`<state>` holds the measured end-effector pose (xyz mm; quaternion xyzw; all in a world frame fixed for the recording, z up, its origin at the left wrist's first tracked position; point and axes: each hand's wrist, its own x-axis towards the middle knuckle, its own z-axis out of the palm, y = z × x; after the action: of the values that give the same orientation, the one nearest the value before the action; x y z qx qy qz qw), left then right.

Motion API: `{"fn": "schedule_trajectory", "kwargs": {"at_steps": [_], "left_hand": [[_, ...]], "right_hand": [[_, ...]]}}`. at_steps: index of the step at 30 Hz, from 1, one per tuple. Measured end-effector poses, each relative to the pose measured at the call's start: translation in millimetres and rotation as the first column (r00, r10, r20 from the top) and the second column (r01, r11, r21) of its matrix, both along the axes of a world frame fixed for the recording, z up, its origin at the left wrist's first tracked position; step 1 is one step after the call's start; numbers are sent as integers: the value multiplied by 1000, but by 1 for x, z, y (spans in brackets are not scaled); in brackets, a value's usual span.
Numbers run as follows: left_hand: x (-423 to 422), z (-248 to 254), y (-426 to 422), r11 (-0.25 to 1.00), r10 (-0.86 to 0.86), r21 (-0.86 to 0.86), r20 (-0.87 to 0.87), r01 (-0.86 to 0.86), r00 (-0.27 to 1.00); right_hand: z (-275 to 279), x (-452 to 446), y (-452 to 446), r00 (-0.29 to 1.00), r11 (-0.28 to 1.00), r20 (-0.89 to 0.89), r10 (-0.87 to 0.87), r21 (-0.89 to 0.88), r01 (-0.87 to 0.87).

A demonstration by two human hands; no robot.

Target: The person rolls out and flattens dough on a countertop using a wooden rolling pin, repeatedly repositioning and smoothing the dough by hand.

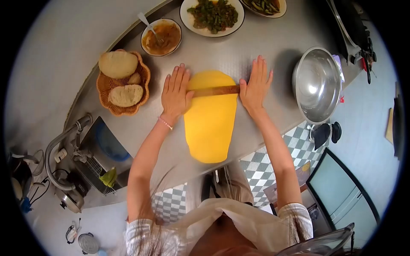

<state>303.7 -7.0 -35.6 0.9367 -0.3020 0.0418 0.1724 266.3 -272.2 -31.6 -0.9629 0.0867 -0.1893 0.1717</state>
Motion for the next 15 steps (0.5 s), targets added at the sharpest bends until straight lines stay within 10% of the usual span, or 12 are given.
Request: {"fn": "schedule_trajectory", "kwargs": {"at_steps": [4,15], "left_hand": [[84,28,-29,992,56,-118,168,-37,984],[-76,23,23,996,-60,48,-267,75,962]], "right_hand": [[3,66,-13,998,1000,65,-7,18,6],[8,-131,31,945,997,-317,78,48,-67]]}}
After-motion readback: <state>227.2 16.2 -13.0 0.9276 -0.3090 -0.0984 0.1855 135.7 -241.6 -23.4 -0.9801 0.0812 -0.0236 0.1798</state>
